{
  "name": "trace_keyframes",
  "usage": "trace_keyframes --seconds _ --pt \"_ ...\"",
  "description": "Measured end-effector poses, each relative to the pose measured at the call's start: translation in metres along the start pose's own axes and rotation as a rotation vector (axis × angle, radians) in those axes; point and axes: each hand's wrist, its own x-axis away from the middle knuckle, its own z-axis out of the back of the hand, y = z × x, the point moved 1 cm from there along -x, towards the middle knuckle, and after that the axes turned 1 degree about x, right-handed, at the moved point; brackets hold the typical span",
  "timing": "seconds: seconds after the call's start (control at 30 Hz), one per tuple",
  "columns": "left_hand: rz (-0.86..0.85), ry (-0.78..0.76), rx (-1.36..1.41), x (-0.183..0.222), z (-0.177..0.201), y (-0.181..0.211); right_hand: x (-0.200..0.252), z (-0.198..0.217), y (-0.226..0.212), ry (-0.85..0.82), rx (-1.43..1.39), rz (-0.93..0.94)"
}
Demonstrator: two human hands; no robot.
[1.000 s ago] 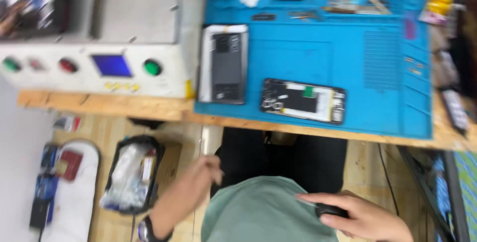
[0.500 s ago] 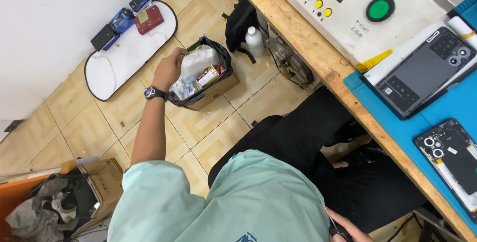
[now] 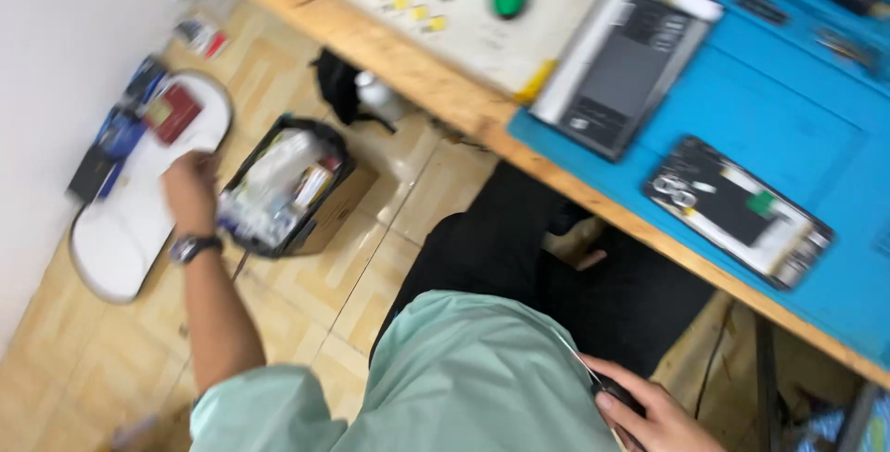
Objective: Repairing a smartphone by carefully prying internal components and disconnecting cables using a specialized tool
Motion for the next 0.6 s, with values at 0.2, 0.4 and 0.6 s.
trace_keyframes --seconds 0.2,0.4,0.6 --pt "-0.037 0.231 -0.455 0.0 0.006 -0.018 0.022 0.008 -0.037 -0.166 -0.059 0.056" --pt "0.359 -0.551 -0.523 -0.037 -0.024 0.035 0.027 0.007 -0.033 -0.166 0.003 0.108" --pt "-0.105 -0.771 -0.089 0.024 0.03 0.338 0.036 0.01 -0.038 -0.112 0.042 0.241"
